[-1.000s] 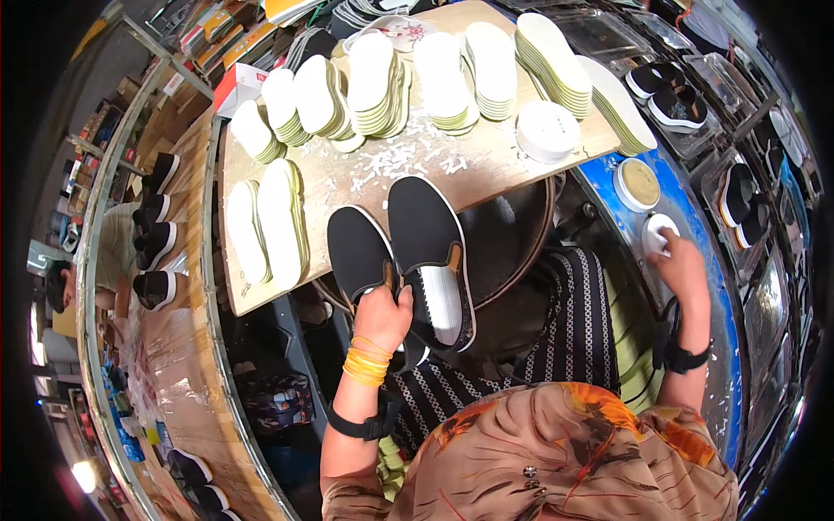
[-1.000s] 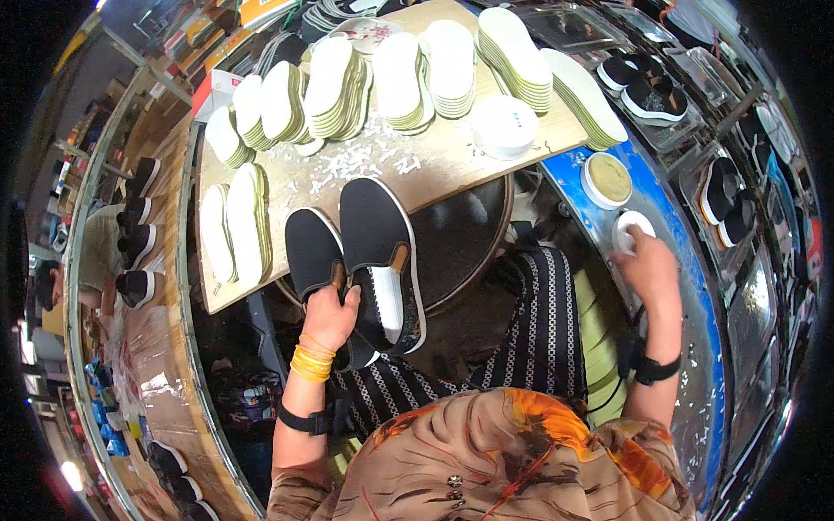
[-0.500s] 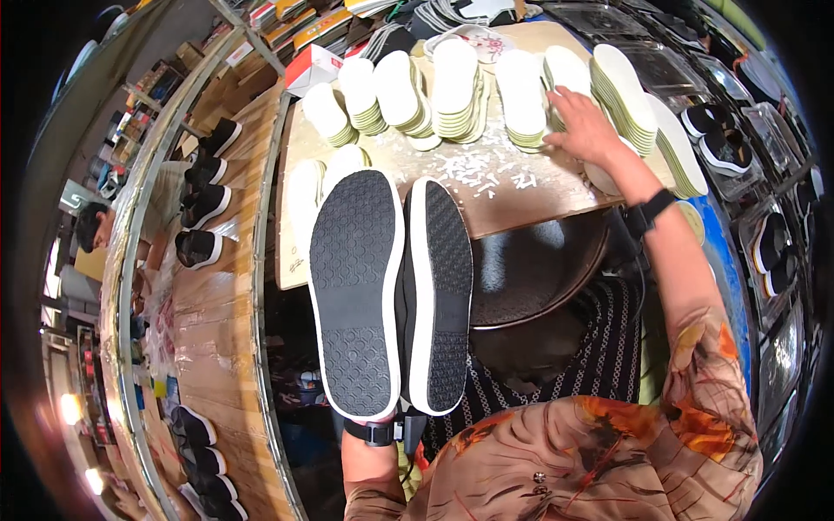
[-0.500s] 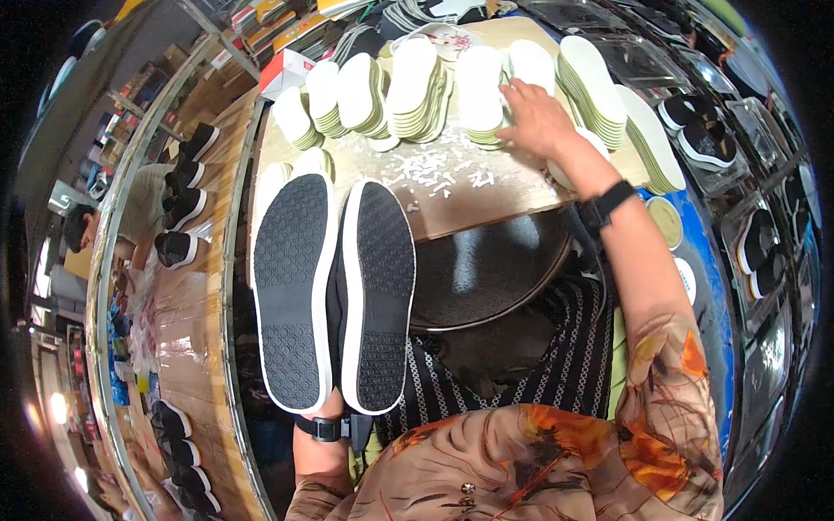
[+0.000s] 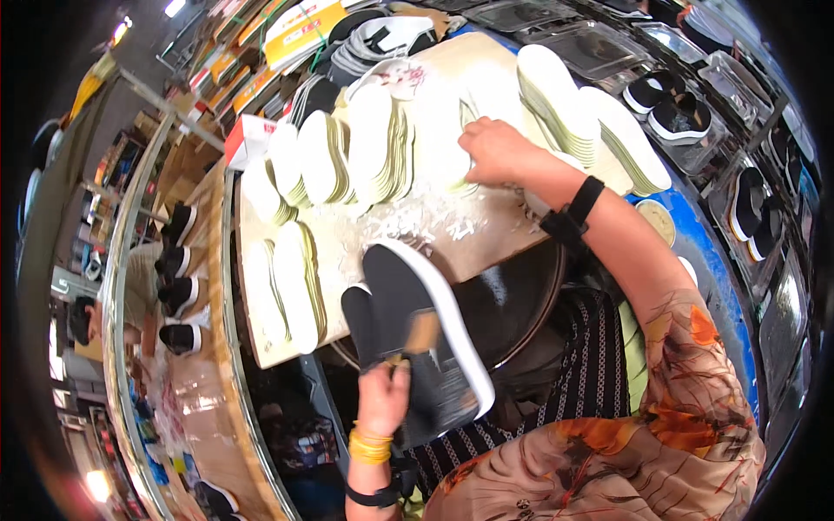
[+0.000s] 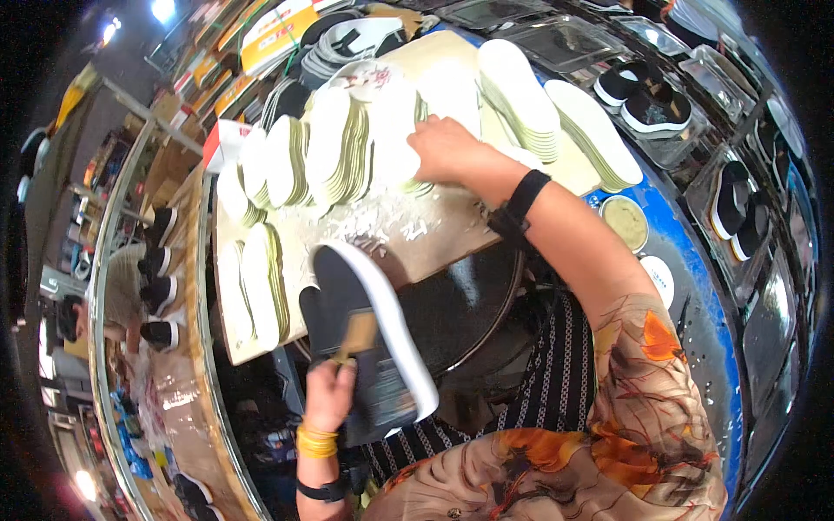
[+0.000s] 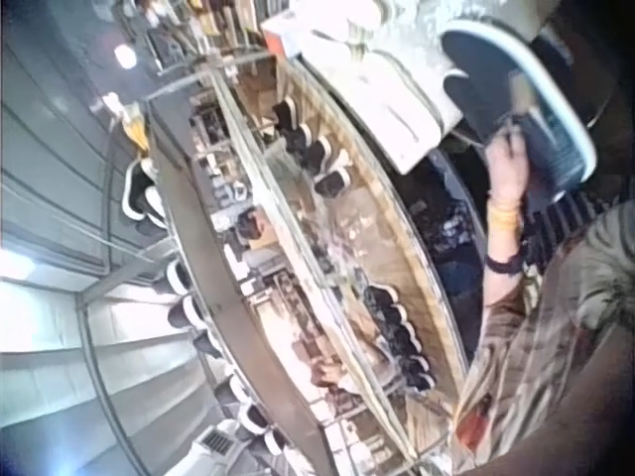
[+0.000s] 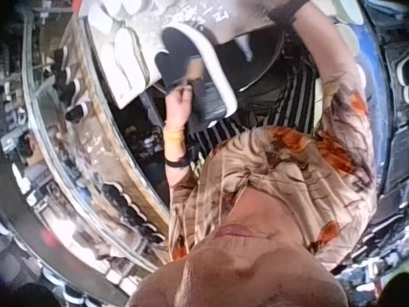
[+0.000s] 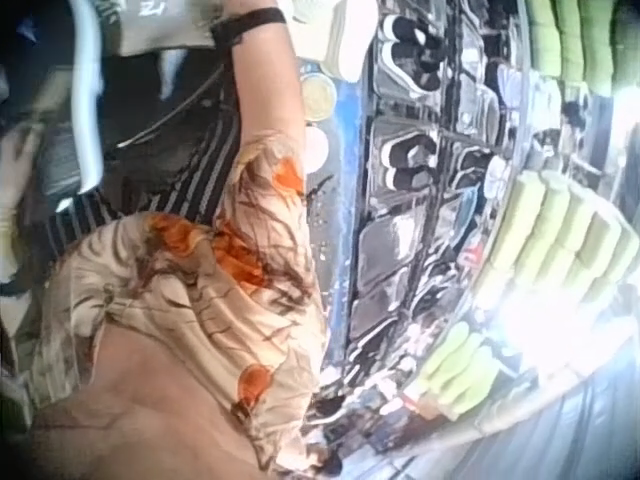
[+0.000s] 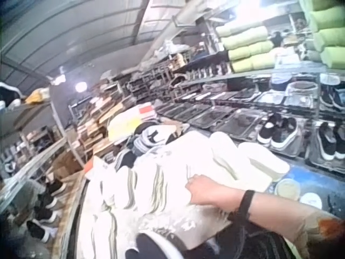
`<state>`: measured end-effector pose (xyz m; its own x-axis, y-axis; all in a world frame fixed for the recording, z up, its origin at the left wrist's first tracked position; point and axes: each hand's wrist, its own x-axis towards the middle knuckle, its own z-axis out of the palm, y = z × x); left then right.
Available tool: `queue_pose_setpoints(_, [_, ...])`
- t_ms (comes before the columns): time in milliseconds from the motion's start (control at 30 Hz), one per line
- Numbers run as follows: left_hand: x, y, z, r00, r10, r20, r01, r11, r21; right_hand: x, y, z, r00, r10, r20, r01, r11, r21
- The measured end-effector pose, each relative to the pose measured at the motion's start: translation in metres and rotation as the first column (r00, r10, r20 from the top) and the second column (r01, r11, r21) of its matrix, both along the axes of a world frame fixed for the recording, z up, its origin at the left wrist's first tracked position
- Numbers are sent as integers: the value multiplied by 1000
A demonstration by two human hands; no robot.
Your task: Insert insoles into shoes and trim excess material using scissors.
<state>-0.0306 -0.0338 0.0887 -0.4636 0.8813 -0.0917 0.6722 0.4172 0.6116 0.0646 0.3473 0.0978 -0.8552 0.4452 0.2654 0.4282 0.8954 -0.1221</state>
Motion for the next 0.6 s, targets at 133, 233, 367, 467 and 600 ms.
queue_pose_setpoints(133, [20,36,22,949,-219,-227,158,953,-259,-14,-4,-1,986,158,-58,-157,987,16])
queue_pose_setpoints(233, [2,52,78,930,-356,96,362,833,-419,-19,-6,4,987,117,114,-108,991,-77])
queue_pose_setpoints(367, [-25,138,97,864,-502,-35,500,865,-41,0,-2,16,987,127,95,-112,982,-150])
queue_pose_setpoints(467, [-36,229,67,809,-510,-292,579,777,248,26,8,16,991,-134,-5,134,988,-81])
queue_pose_setpoints(600, [-40,298,39,676,-526,-515,603,798,-24,41,30,-5,994,-113,6,113,991,-73])
